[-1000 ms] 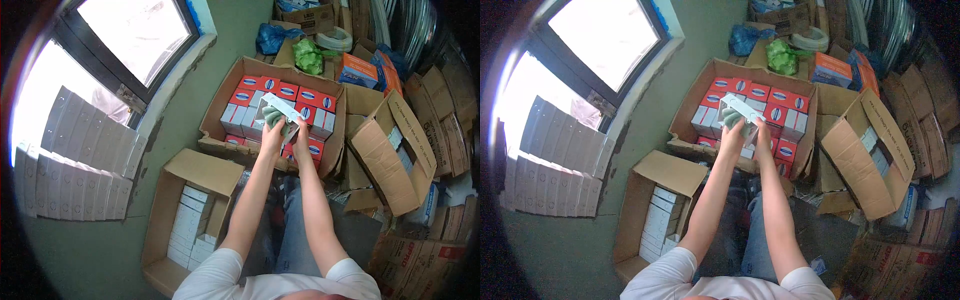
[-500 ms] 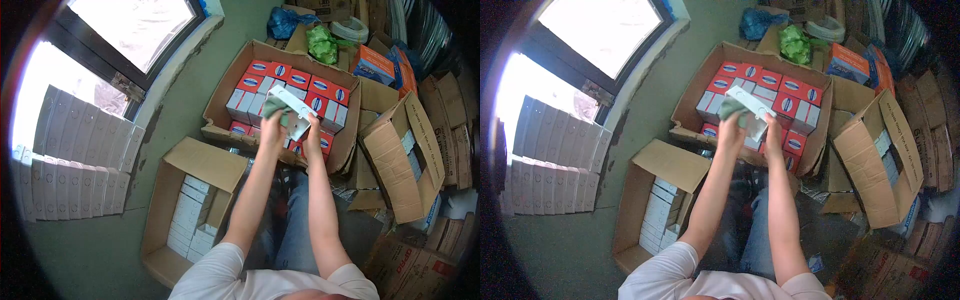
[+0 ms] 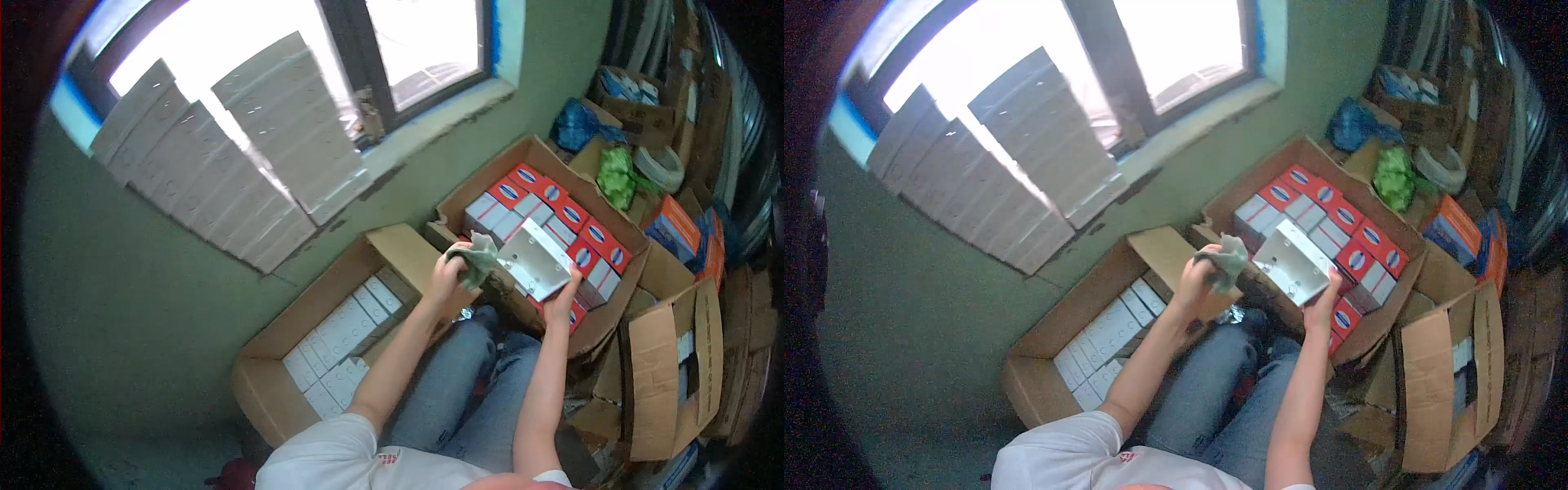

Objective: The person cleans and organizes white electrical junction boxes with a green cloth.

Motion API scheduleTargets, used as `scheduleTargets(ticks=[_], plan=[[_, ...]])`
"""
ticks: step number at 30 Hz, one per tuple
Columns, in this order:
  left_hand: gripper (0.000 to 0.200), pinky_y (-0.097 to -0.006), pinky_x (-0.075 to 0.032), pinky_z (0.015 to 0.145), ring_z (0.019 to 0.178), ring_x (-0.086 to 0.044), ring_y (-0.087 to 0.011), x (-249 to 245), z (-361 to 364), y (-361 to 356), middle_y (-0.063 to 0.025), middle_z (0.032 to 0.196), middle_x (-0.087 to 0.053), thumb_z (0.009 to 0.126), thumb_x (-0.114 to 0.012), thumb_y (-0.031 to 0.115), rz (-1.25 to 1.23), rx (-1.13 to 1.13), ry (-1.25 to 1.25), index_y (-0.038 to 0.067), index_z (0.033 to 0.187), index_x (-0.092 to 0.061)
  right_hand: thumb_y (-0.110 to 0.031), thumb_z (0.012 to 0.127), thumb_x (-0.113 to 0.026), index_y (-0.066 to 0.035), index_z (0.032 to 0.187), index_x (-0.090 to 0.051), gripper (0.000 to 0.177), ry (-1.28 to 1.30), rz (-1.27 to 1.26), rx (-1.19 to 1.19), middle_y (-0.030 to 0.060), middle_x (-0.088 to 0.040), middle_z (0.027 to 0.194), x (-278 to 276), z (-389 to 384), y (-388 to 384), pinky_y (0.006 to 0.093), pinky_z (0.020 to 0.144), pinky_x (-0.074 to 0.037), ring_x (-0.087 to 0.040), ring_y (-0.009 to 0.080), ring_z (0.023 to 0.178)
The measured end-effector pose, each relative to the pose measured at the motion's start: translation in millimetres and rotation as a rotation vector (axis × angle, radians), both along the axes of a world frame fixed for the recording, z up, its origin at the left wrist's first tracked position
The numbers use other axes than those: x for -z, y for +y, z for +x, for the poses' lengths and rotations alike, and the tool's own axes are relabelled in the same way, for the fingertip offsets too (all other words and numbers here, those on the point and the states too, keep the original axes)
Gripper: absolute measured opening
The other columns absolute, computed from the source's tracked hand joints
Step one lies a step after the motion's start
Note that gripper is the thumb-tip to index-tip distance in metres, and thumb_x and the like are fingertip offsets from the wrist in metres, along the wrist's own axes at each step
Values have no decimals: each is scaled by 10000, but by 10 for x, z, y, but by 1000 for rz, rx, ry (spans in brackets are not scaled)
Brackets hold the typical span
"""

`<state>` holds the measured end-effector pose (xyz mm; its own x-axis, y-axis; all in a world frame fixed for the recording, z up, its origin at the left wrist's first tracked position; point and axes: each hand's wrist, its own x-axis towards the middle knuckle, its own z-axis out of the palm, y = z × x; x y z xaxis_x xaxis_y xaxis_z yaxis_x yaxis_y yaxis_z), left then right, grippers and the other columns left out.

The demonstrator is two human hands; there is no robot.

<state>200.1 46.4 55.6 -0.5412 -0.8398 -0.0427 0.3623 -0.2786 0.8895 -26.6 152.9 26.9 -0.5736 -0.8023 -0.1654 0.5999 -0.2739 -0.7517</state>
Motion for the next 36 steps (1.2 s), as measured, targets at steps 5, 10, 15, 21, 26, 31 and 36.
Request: scheduleTargets(ticks=[5, 10, 15, 21, 26, 31, 36], plan=[[575, -355, -434, 864, 996, -533, -232, -929, 690, 213, -104, 991, -557, 911, -559, 447, -510, -123, -378, 140, 1385, -450, -559, 851, -512, -40, 1281, -492, 675, 96, 104, -103, 69, -536, 1264, 139, 364, -12, 352, 983, -367, -496, 221, 1172], [562, -389, -471, 752, 818, -550, -292, -1706, 1262, 406, -111, 822, -519, 825, -683, 414, -1423, 76, -1039, 157, 1304, -539, -328, 718, -606, 44, 1109, -637, 540, 755, -69, -399, 105, -662, 1057, -818, 1099, 132, 309, 875, -445, -597, 189, 979], [482, -355, -495, 704, 813, -577, -228, -2062, 1631, 598, -46, 843, -560, 748, -755, 333, -1633, 37, -1013, 142, 1165, -604, -332, 688, -626, 26, 1080, -668, 533, 865, -260, -470, 151, -675, 1103, -1282, 1439, 226, 354, 936, -439, -610, 246, 1033], [478, -343, -521, 672, 787, -582, -215, -2261, 1921, 839, -40, 841, -568, 732, -768, 323, -1702, -9, -1020, 133, 1142, -612, -406, 695, -640, -11, 1089, -683, 559, 1144, -438, -440, 164, -661, 1130, -1736, 1680, 380, 396, 970, -418, -593, 302, 1086], [473, -330, -554, 621, 744, -618, -213, -2663, 2146, 1031, -60, 840, -608, 719, -785, 293, -1809, -213, -1018, 104, 1122, -625, -684, 780, -575, -45, 1271, -556, 806, 720, -474, -94, 139, -566, 1303, -1598, 1742, 409, 425, 995, -388, -495, 291, 1227], [431, -343, -531, 593, 726, -626, -220, -3788, 2453, 1029, -82, 828, -612, 770, -768, 272, -2009, -809, -1236, 63, 1118, -623, -479, 964, -480, -75, 1220, -566, 486, 522, 125, 44, 72, -614, 1161, -1002, 1341, 483, 299, 789, -462, -568, 149, 1021], [361, -361, -563, 721, 826, -680, -263, -4757, 2647, 672, -152, 931, -672, 830, -715, 279, -1888, -1135, -1633, 21, 1072, -644, -357, 985, -500, -69, 1090, -618, 328, 510, 247, 43, 33, -653, 1031, -342, 1384, 713, 218, 690, -449, -592, 91, 846]])
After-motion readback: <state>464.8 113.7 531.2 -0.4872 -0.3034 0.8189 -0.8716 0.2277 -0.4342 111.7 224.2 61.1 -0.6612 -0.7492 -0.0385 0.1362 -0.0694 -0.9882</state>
